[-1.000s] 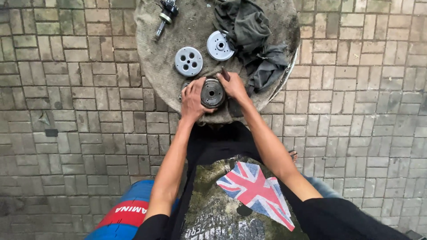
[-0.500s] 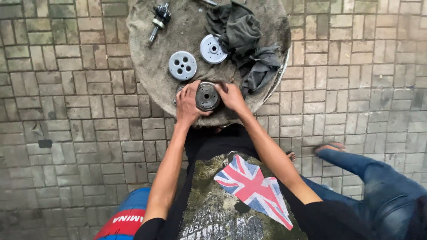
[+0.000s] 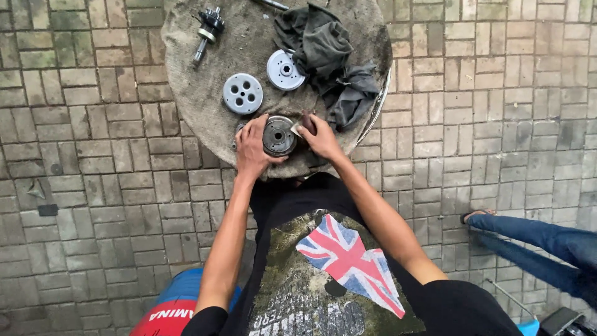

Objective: The person scrubs a cylindrical metal part with a small abrasive block while holding it steady with the other hand. The part is rotated and repositioned repeatedly to clean different surfaces. Two other metal discs and a rag rest on the work surface nearby.

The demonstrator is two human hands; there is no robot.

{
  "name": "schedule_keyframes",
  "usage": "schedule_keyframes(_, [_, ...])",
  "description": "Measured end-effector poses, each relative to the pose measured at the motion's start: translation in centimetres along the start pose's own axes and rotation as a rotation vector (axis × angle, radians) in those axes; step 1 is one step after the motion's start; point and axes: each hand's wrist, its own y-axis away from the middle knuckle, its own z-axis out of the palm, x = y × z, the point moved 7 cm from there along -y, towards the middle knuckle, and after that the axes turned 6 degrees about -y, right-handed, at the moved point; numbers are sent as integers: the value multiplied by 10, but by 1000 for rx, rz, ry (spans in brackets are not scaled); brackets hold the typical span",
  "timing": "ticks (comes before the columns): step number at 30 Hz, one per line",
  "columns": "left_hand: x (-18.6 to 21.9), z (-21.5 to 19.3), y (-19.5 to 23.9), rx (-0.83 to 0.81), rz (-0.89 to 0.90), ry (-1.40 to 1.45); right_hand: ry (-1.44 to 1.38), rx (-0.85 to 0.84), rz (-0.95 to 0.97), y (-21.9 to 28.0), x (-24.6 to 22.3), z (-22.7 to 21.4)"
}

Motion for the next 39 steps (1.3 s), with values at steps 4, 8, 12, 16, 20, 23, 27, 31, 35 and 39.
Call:
schedule_keyframes(4, [-1, 0, -1, 4, -10, -14, -4, 5, -9, -11, -11, 5])
schedule_keyframes(8, [-5, 6, 0, -4, -10, -29, 3, 27, -34, -34, -17, 12])
schedule_keyframes(12, [-3, 4, 0, -9, -13, -9, -51, -21, -60, -26, -38, 4])
schedule_keyframes(16, [-2, 3, 1, -18, -16, 6, -65, -40, -83, -8, -53, -3])
schedule_keyframes(20, [-3, 1, -3, -17, -12, -11, -119, -35, -117, -32, -45, 5])
schedule_keyframes(23, [1, 3, 0, -18, -4, -19, -126, -40, -110, -31, -47, 2])
schedule_keyframes(27, [-1, 2, -1, -17, -1, -43, -30, -26, -106, 3, -92, -13])
schedule_keyframes(31, [-2, 3, -2, -29, -20, -25, 113, 38, -90, -7, -72, -5])
schedule_keyframes(35, [-4, 6, -1, -34, -8, -30, 98, -39, -205, -18, -106, 2])
schedule_keyframes(39, [-6, 7, -1, -35, -20, -6, 173, -123, -259, -18, -88, -2])
